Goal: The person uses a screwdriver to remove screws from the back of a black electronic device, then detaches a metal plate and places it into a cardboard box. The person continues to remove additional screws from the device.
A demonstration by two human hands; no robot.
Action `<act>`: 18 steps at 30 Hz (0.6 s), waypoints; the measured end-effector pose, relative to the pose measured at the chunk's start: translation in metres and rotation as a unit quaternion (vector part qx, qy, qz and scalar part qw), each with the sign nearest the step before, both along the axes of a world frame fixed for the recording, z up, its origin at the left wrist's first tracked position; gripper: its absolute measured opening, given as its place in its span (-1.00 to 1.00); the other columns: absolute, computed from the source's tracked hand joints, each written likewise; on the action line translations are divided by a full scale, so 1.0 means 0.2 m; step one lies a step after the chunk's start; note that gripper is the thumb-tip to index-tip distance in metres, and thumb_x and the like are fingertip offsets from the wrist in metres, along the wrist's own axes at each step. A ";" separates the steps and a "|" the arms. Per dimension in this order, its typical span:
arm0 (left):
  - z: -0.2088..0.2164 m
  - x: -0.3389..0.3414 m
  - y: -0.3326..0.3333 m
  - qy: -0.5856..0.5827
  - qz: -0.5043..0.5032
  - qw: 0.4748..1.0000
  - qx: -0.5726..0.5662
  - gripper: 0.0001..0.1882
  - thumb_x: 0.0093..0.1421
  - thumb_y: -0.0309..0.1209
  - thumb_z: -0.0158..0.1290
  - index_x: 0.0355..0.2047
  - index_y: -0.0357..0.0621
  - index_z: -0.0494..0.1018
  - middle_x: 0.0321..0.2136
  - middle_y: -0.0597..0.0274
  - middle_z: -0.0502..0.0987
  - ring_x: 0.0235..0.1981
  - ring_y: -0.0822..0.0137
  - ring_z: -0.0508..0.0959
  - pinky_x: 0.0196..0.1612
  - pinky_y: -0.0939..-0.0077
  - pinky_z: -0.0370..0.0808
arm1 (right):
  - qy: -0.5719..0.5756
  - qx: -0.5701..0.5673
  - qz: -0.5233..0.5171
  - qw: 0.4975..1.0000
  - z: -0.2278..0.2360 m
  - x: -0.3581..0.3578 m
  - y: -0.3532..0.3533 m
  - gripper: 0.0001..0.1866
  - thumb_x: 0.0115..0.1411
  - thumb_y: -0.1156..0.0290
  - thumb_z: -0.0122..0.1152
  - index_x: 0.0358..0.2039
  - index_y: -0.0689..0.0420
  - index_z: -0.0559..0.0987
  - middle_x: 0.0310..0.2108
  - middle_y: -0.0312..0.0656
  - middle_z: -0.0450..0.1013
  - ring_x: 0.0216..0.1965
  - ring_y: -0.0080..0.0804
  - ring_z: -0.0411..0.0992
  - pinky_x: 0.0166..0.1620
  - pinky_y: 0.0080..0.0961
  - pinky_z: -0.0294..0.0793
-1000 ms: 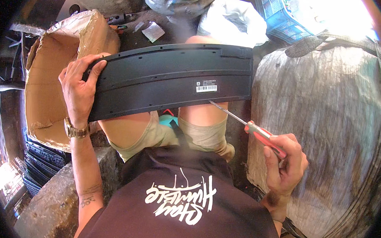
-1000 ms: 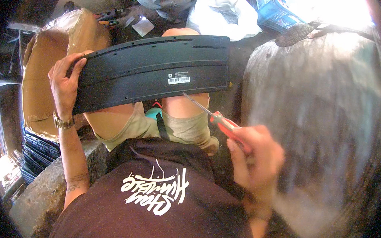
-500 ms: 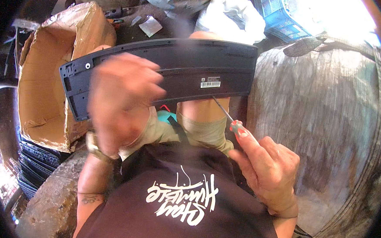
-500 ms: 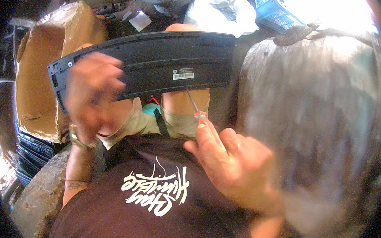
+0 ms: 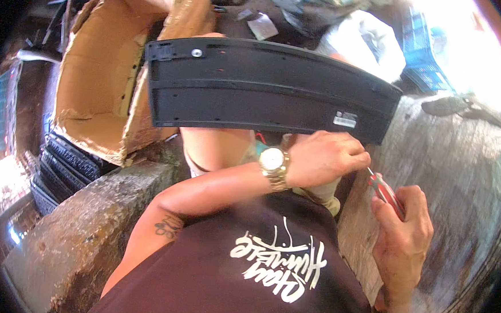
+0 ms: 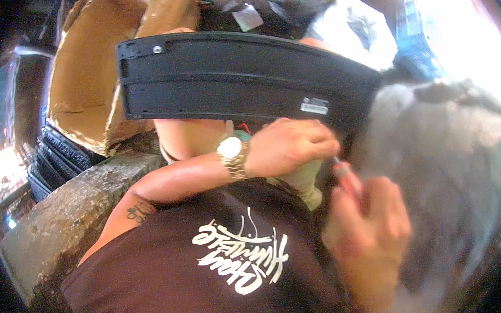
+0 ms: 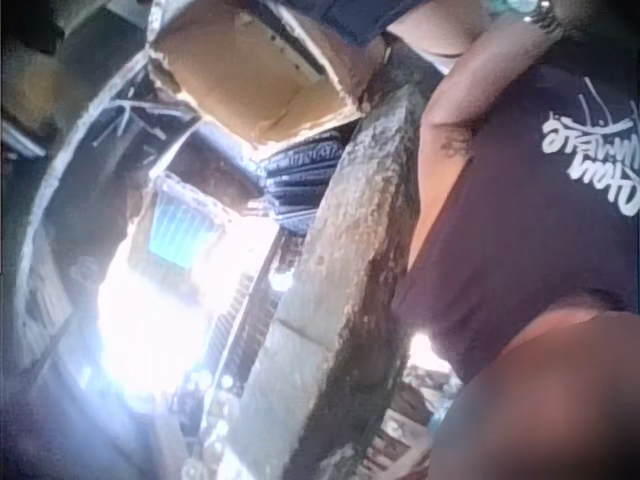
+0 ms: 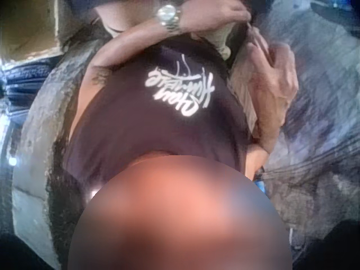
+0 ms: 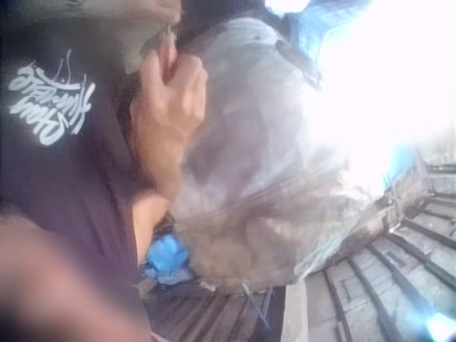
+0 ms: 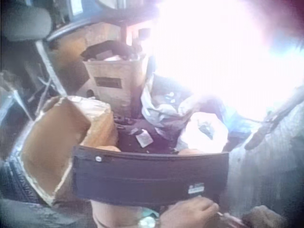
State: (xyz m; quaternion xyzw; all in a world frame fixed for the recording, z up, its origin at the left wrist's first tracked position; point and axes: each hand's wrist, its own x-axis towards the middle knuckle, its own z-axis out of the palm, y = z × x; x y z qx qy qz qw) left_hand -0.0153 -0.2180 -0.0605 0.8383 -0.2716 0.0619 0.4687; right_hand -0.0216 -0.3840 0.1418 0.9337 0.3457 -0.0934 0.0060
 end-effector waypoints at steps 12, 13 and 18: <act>-0.05 -0.03 -0.03 -0.075 0.057 0.995 -0.039 -0.77 0.26 -0.35 0.08 -0.10 -0.06 0.54 -0.17 0.13 0.64 -0.14 0.08 0.68 -0.20 0.18 0.68 | -0.031 0.022 -0.058 0.998 -0.03 -0.05 -0.06 -0.69 0.28 0.57 0.29 0.05 0.18 0.62 -0.29 -0.10 0.44 -0.33 -0.05 0.55 -0.25 -0.12 0.54; -0.05 -0.03 -0.03 -0.075 0.048 0.995 -0.042 -0.76 0.26 -0.34 0.08 -0.08 -0.06 0.53 -0.17 0.13 0.64 -0.15 0.08 0.69 -0.21 0.18 0.68 | -0.013 0.058 -0.091 0.994 -0.02 -0.06 -0.06 -0.68 0.27 0.56 0.29 0.05 0.18 0.63 -0.28 -0.11 0.43 -0.31 -0.05 0.55 -0.25 -0.13 0.55; -0.05 -0.04 -0.04 -0.067 0.043 0.997 -0.027 -0.75 0.25 -0.39 0.09 -0.07 -0.08 0.57 -0.18 0.16 0.65 -0.11 0.11 0.70 -0.21 0.12 0.70 | -0.020 -0.116 0.011 0.993 0.02 -0.08 -0.07 -0.58 0.28 0.47 0.33 0.15 0.11 0.59 -0.14 -0.03 0.59 -0.12 0.01 0.65 -0.12 -0.19 0.63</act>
